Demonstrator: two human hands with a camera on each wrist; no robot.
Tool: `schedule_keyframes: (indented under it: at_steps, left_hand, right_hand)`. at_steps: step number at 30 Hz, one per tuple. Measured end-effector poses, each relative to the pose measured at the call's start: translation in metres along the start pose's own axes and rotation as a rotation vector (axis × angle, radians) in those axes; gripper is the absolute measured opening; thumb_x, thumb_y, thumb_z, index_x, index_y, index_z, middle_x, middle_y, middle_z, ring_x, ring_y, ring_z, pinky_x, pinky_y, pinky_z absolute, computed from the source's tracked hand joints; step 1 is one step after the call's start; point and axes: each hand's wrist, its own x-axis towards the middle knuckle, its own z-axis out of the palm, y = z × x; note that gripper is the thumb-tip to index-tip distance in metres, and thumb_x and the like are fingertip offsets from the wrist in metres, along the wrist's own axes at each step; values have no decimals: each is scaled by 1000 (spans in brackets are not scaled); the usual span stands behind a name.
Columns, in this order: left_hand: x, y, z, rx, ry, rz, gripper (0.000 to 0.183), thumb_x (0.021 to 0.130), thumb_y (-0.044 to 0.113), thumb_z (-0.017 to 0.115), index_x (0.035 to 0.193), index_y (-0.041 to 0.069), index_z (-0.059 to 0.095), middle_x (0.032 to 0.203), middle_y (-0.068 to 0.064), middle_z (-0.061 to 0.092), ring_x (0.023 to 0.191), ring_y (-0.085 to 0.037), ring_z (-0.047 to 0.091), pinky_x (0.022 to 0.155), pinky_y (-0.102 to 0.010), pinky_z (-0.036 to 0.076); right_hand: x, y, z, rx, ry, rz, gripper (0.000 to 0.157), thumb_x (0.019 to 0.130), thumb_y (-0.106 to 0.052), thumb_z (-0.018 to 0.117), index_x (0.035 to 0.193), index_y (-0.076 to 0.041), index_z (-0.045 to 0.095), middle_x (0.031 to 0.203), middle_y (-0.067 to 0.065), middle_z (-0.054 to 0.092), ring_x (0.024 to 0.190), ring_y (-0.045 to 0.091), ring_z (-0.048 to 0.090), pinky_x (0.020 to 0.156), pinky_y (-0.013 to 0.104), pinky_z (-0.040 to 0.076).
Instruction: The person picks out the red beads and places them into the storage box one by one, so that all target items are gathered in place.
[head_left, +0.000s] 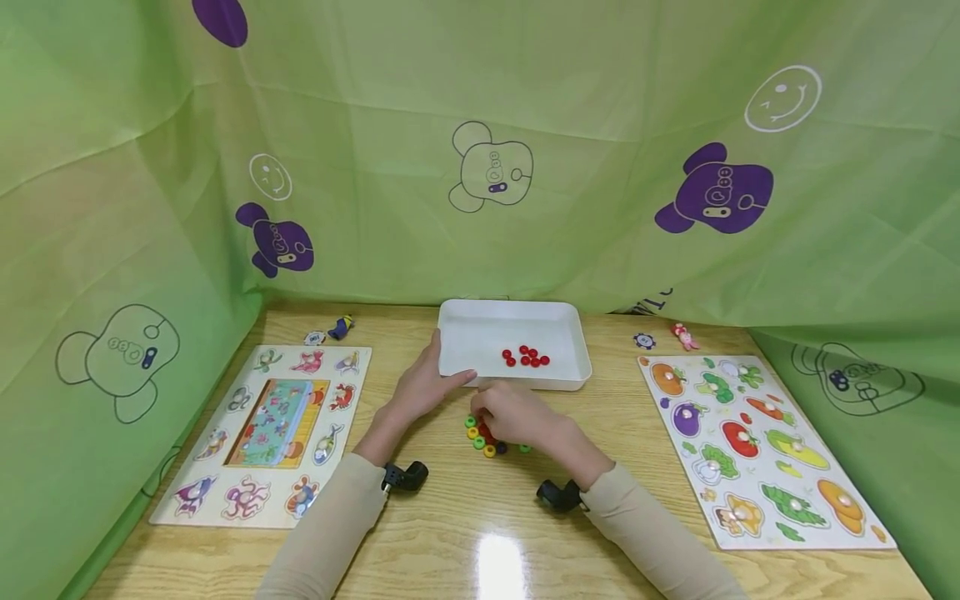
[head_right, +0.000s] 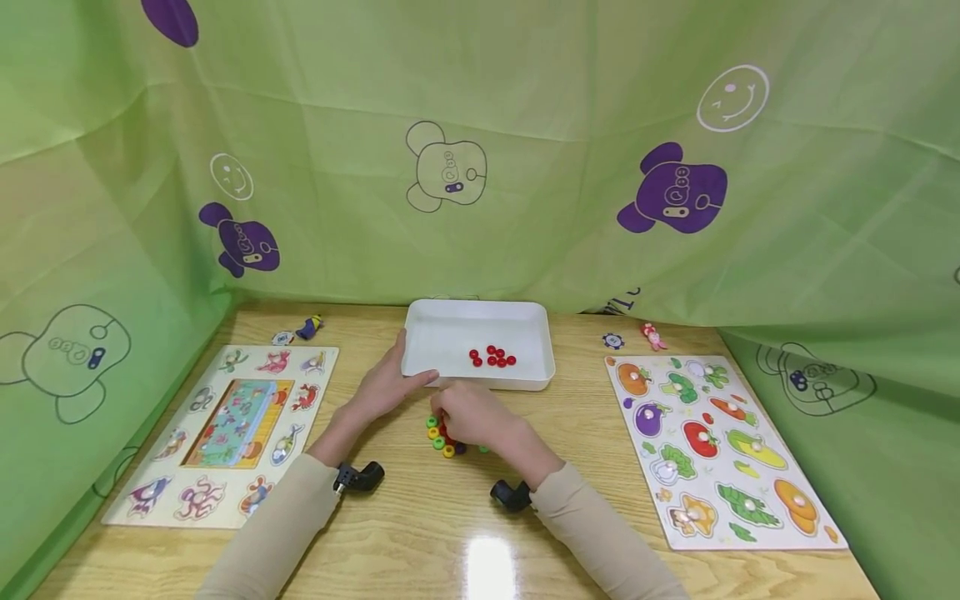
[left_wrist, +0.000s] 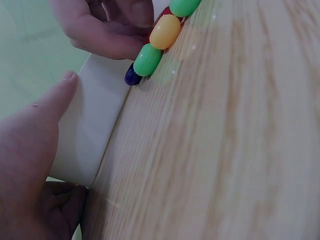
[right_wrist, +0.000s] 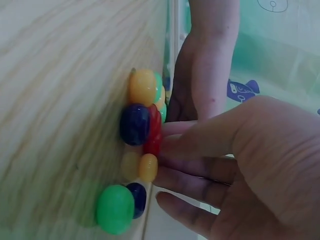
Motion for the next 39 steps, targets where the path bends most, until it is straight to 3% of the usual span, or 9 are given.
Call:
schedule_keyframes:
  at_steps: [10,16,24,29,34,39]
  left_hand:
    - [1,-1,-1,1,3,5,111,72,75,54,150,23,-6,157,-5,16,138,-29,31,104,-51,36]
    - [1,-2,1,7,4,-15,111,72,74,54,150,19,-3,156,-7,16,138,-31,29,105,-51,36]
    - [-1,-3,0,9,-3,-16,111,73,72,56,150,18,-3,156,-9,16,139,-33,28,106,-53,33]
    - [-1,-5,0,5,2,2,112,72,74,54,150,19,-4,156,-9,16,139,-32,29,106,-53,34]
    - [0,-3,0,-6,3,-7,111,74,71,57,150,17,-3,157,-9,15,140,-31,25,108,-52,31]
    - [2,0,1,-9,5,-5,110,74,69,58,150,17,-2,156,-8,18,139,-31,28,107,-52,33]
  right_hand:
    - [2,2,2,5,-7,-17,14,84,-9,63,90,-18,73,86,-7,62,74,3,51,67,17,47]
    - [3,7,-2,59,-1,0,11,84,-13,65,93,-17,71,92,-6,65,78,4,55,71,19,49]
    - [4,23,-27,112,123,149,15,83,-7,65,95,-13,71,87,-5,63,77,9,56,70,25,48]
    - [14,44,-29,148,216,279,16,81,-5,64,94,-9,72,88,2,66,79,15,60,71,30,50]
    - [23,68,-23,227,145,440,12,78,-6,66,88,-9,72,87,4,66,74,17,56,64,28,46]
    - [29,79,-15,254,83,487,8,77,-5,65,81,-10,70,83,3,66,72,18,53,61,26,42]
